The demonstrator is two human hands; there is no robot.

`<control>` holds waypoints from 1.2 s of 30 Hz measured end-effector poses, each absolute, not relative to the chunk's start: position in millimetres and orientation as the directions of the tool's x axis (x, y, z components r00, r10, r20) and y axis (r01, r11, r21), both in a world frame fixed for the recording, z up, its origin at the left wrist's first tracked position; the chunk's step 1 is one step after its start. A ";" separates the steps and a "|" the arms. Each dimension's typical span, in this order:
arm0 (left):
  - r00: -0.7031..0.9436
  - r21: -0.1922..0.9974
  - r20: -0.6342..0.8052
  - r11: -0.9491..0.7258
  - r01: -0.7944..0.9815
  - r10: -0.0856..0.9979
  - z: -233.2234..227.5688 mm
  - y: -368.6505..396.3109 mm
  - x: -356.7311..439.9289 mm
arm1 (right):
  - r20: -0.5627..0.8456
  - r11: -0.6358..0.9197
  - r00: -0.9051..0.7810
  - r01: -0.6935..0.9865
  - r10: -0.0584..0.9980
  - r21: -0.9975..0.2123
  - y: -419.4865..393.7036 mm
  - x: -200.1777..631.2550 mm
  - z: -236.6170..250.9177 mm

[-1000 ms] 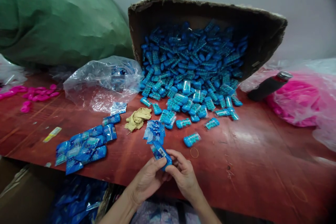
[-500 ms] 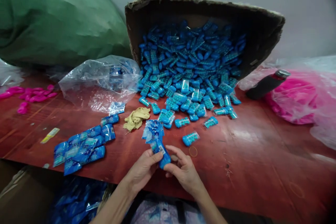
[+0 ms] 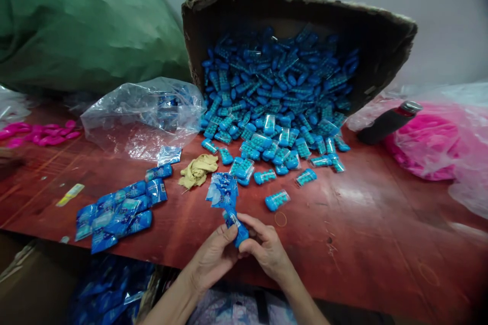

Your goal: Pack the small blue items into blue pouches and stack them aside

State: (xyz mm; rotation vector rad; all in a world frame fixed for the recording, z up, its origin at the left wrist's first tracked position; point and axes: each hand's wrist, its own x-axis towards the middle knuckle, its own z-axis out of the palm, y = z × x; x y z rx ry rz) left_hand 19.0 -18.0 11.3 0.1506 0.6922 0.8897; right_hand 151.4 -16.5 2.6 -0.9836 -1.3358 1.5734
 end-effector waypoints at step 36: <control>0.240 0.568 -0.550 0.569 -0.595 0.800 26.3 -22.4 24.4 | -0.234 -0.413 -0.424 -0.402 0.875 -0.817 -13.5 144.6 -8.9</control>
